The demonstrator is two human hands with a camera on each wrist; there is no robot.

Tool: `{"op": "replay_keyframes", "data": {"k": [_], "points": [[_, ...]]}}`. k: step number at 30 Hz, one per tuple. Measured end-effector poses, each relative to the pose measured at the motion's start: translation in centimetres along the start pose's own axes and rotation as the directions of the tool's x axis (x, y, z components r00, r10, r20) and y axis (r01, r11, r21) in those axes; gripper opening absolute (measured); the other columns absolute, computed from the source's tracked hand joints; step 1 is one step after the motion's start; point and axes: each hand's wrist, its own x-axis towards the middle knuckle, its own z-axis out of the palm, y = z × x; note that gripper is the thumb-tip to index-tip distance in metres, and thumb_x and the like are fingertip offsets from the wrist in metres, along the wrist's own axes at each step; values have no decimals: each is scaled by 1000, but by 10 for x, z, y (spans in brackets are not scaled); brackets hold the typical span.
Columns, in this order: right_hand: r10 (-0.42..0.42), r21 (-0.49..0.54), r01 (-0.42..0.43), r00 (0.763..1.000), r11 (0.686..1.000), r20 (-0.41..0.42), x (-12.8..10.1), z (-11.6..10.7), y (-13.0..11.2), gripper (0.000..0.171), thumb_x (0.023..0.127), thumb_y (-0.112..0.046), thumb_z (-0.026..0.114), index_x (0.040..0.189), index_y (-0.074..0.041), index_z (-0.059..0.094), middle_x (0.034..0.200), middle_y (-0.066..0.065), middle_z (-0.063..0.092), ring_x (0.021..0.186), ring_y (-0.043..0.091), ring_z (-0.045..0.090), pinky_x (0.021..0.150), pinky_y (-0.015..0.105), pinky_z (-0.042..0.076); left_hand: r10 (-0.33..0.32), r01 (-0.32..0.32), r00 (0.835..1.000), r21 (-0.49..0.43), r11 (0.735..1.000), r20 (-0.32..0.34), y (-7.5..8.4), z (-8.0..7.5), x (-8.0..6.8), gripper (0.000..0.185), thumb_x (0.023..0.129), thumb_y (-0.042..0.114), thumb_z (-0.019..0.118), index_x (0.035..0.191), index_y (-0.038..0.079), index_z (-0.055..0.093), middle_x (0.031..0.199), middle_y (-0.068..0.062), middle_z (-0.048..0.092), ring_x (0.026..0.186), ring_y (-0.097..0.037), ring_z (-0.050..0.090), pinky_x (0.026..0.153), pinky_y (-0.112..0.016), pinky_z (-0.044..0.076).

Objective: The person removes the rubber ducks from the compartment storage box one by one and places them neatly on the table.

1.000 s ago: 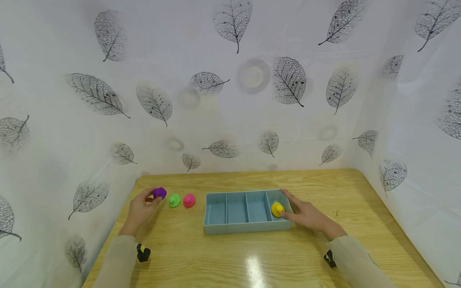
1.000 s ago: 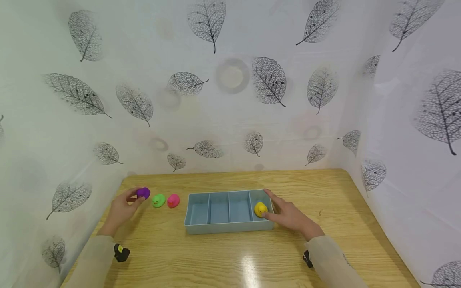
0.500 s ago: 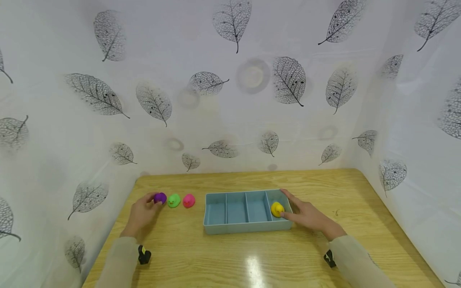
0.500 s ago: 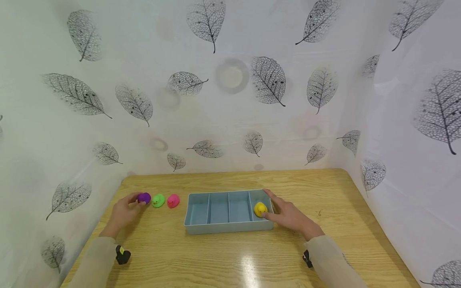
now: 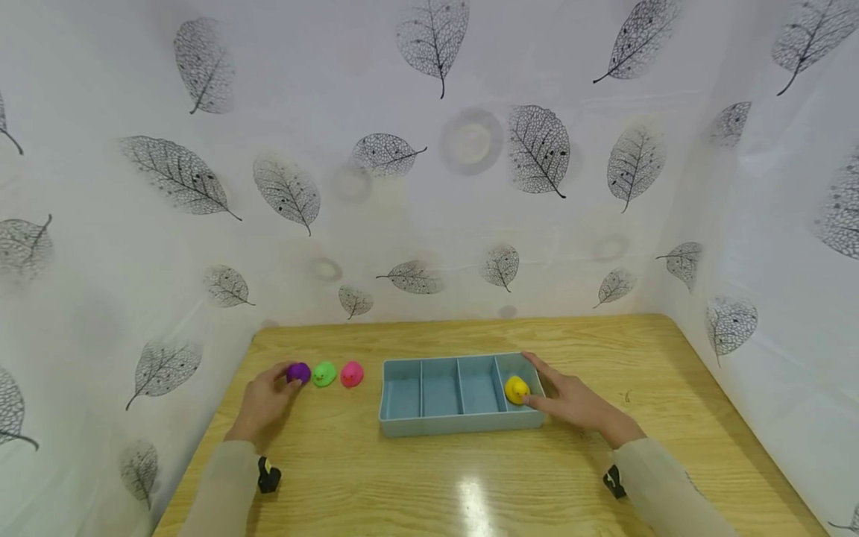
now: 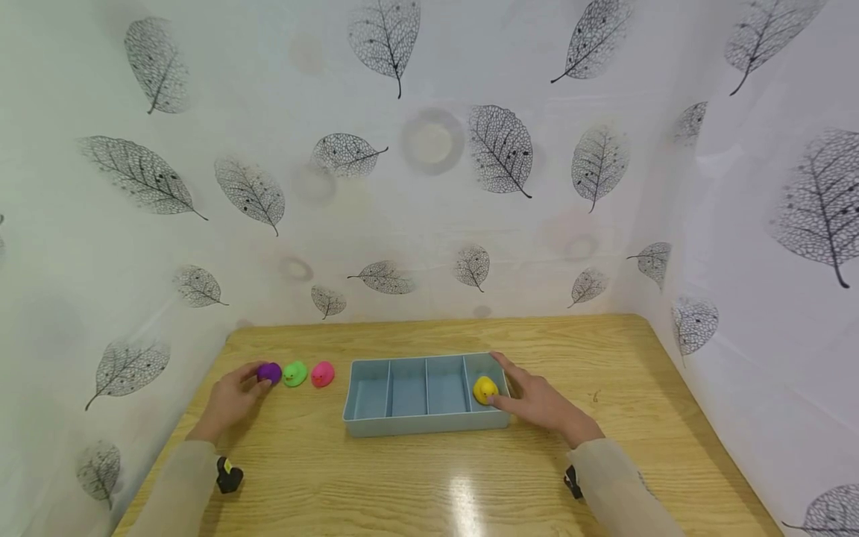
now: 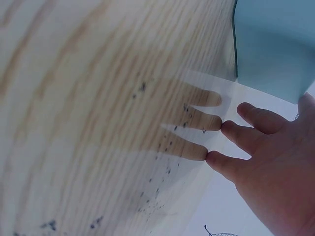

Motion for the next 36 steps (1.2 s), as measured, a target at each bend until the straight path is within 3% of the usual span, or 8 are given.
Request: {"op": "replay_keyframes", "data": {"k": [9, 23, 36], "points": [[5, 6, -5, 1000, 1000, 2, -1, -1, -3, 87, 103, -54, 61, 170, -37, 10, 172, 22, 27, 142, 59, 46, 110, 77, 39, 44, -43, 999, 64, 997, -16, 4, -2, 3, 49, 105, 11, 61, 150, -7, 51, 143, -37, 57, 135, -55, 54, 116, -64, 41], [12, -1, -12, 1000, 1000, 6, 0, 1, 0, 87, 103, -55, 61, 170, -39, 8, 172, 22, 26, 141, 60, 46, 110, 77, 39, 60, -57, 998, 80, 995, -36, -2, -1, 6, 49, 103, 10, 62, 148, -8, 52, 143, -38, 57, 134, -55, 55, 115, -64, 43], [18, -5, -17, 1000, 1000, 3, 0, 1, 1, 87, 102, -56, 61, 170, -40, 9, 173, 20, 25, 143, 59, 45, 111, 77, 39, 42, -41, 999, 69, 997, -13, -1, -2, 4, 49, 104, 10, 59, 149, -8, 51, 145, -39, 55, 135, -55, 53, 115, -64, 43]]}}
